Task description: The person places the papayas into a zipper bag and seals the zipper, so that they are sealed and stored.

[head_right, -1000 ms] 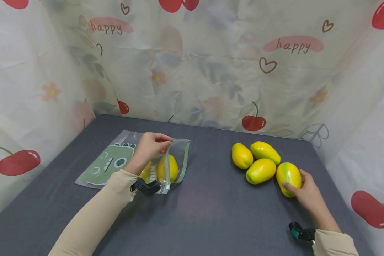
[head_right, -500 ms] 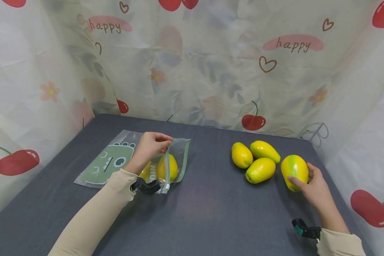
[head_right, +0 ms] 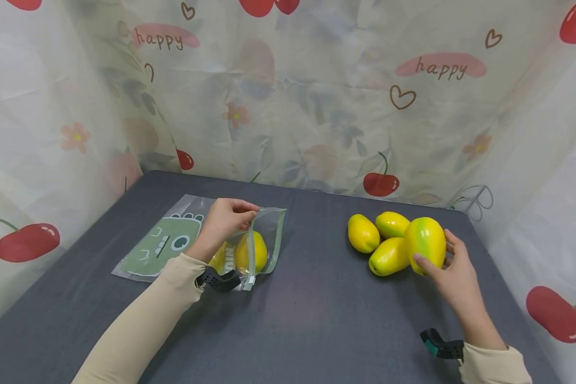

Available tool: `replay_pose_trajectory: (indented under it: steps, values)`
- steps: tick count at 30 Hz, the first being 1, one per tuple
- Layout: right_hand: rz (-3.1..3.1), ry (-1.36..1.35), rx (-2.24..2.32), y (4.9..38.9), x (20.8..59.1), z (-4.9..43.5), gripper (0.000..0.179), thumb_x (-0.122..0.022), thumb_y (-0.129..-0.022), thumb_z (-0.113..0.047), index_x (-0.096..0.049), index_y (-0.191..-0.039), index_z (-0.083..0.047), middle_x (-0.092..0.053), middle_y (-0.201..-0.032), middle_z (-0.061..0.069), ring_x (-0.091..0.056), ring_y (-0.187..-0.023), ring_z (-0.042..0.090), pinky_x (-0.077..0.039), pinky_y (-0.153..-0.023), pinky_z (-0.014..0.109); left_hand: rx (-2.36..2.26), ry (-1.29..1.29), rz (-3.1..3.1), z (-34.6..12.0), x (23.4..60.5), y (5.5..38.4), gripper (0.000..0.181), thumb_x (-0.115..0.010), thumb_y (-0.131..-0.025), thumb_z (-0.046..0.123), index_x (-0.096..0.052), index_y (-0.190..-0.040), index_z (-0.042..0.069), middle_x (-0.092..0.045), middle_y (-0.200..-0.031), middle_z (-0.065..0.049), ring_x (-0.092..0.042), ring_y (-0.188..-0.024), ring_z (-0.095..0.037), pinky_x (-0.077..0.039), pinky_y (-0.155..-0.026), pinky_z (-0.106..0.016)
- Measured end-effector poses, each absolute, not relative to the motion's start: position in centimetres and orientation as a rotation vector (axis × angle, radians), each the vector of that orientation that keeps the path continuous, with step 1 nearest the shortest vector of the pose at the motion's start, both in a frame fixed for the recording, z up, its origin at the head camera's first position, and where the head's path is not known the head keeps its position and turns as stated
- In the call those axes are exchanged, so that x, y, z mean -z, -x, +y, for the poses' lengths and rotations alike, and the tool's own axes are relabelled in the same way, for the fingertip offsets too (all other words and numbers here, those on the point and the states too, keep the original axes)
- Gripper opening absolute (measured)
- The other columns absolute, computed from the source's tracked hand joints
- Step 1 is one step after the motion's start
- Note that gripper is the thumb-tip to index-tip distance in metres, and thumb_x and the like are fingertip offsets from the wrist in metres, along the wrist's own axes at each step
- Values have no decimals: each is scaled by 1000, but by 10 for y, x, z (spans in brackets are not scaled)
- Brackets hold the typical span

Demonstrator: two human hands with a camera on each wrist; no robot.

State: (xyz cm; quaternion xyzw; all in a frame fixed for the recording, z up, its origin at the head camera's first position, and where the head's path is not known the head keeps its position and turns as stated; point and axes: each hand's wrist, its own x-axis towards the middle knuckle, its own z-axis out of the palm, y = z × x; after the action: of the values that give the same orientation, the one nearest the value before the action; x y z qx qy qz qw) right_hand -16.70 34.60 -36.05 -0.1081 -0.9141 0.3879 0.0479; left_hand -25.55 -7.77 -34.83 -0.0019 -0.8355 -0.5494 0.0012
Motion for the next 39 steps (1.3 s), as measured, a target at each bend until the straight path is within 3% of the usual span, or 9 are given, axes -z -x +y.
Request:
replay_pose_trajectory:
  steps: [8, 11, 17, 22, 24, 26, 28, 30, 39]
  values:
    - [-2710, 193, -1242, 164, 356, 313, 96, -62, -92, -43, 1, -156, -9, -16, -154, 31, -37, -128, 55, -46, -90, 62, 1721, 35, -2617, -78, 351, 256, 18, -67, -90, 15, -76, -103, 6, -72, -97, -9, -69, -73, -17, -59, -69, -29]
    - [-2707, 131, -1235, 162, 354, 303, 96, -63, -91, -42, -1, -156, -10, -18, -154, 29, -40, -128, 50, -53, -85, 44, 1713, 40, -2615, -78, 351, 256, 18, -67, -90, 15, -76, -102, 6, -72, -96, -8, -69, -72, -17, -59, -69, -29]
    - [-2703, 32, -1234, 158, 351, 282, 94, -66, -91, -39, -4, -156, -11, -23, -152, 27, -43, -127, 46, -51, -86, 35, 1712, 38, -2620, -78, 352, 257, 18, -67, -90, 15, -76, -102, 6, -73, -96, -9, -68, -72, -17, -59, -69, -29]
    - [-2704, -56, -1206, 157, 354, 267, 94, -69, -89, -37, -9, -156, -11, -31, -148, 26, -47, -123, 46, -44, -74, 8, 1719, 26, -2633, -77, 352, 258, 18, -67, -90, 16, -75, -103, 6, -72, -97, -9, -68, -73, -18, -59, -70, -29]
    - [-2710, -81, -1192, 157, 356, 261, 93, -70, -88, -37, -11, -156, -11, -34, -146, 25, -49, -121, 45, -49, -78, 14, 1720, 20, -2634, -77, 352, 258, 18, -67, -90, 16, -75, -103, 6, -72, -97, -8, -68, -73, -18, -59, -70, -29]
    - [-2716, -103, -1201, 158, 357, 255, 94, -72, -87, -35, -13, -156, -11, -35, -146, 25, -50, -120, 45, -54, -83, 29, 1717, 17, -2634, -77, 352, 258, 18, -67, -90, 16, -76, -103, 6, -72, -96, -7, -68, -73, -18, -59, -70, -29]
    - [-2721, -132, -1212, 158, 359, 249, 93, -73, -86, -33, -14, -155, -10, -35, -146, 24, -51, -118, 44, -54, -87, 44, 1715, 14, -2635, -77, 352, 259, 18, -68, -90, 16, -76, -102, 7, -72, -95, -6, -68, -73, -18, -59, -69, -29]
    - [-2722, -164, -1238, 159, 360, 243, 93, -74, -86, -31, -16, -155, -9, -36, -145, 24, -51, -117, 43, -53, -88, 50, 1718, 14, -2636, -77, 352, 259, 18, -68, -90, 16, -76, -102, 6, -72, -94, -6, -68, -72, -18, -59, -69, -29]
    - [-2760, -265, -1233, 161, 367, 222, 90, -74, -85, -35, -21, -154, -10, -39, -145, 19, -53, -113, 34, -53, -86, 44, 1743, 19, -2632, -78, 352, 258, 19, -67, -90, 15, -75, -104, 6, -72, -99, -11, -68, -72, -18, -58, -70, -29]
